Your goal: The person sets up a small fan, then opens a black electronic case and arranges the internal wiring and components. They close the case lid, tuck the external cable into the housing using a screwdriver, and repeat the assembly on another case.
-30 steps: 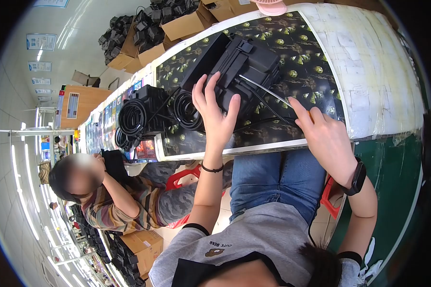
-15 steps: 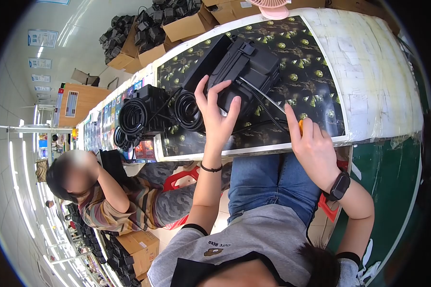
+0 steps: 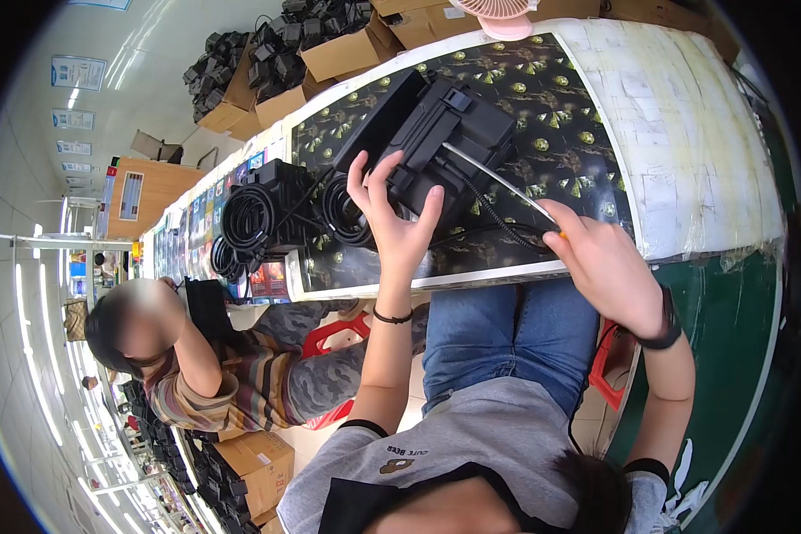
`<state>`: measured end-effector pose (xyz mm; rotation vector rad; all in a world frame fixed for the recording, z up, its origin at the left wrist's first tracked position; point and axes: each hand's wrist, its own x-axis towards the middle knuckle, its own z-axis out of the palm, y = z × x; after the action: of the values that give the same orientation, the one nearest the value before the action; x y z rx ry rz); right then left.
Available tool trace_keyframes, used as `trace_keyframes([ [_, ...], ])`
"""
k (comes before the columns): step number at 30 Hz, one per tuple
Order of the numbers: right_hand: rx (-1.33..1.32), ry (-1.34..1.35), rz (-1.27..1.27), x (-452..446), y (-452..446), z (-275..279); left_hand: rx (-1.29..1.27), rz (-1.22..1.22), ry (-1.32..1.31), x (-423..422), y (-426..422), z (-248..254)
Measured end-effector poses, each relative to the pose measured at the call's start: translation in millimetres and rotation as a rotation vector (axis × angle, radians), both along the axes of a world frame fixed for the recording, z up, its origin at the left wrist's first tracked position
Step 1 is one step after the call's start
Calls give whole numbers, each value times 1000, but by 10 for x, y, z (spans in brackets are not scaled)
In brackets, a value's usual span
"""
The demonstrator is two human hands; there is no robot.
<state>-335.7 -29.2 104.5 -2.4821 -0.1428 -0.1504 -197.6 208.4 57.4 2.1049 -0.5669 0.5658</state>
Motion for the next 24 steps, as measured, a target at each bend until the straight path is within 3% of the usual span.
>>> trace_keyframes([
  [2,-257,-27,-55,-120,103,169,-28,1,6,-5,-17,-11],
  [5,-434,-113,-48,-168,239,95,-73,-27,26,-12,-30,-14],
  [12,-565,-137,-70,-135,378,-178,-182,-46,52,-51,-54,-64],
  [21,-676,-62,-120,-209,498,-171,-89,-10,-41,-99,-67,-50],
  [24,-533,-85,-73,-175,422,-223,-211,-6,10,-111,-90,-57],
])
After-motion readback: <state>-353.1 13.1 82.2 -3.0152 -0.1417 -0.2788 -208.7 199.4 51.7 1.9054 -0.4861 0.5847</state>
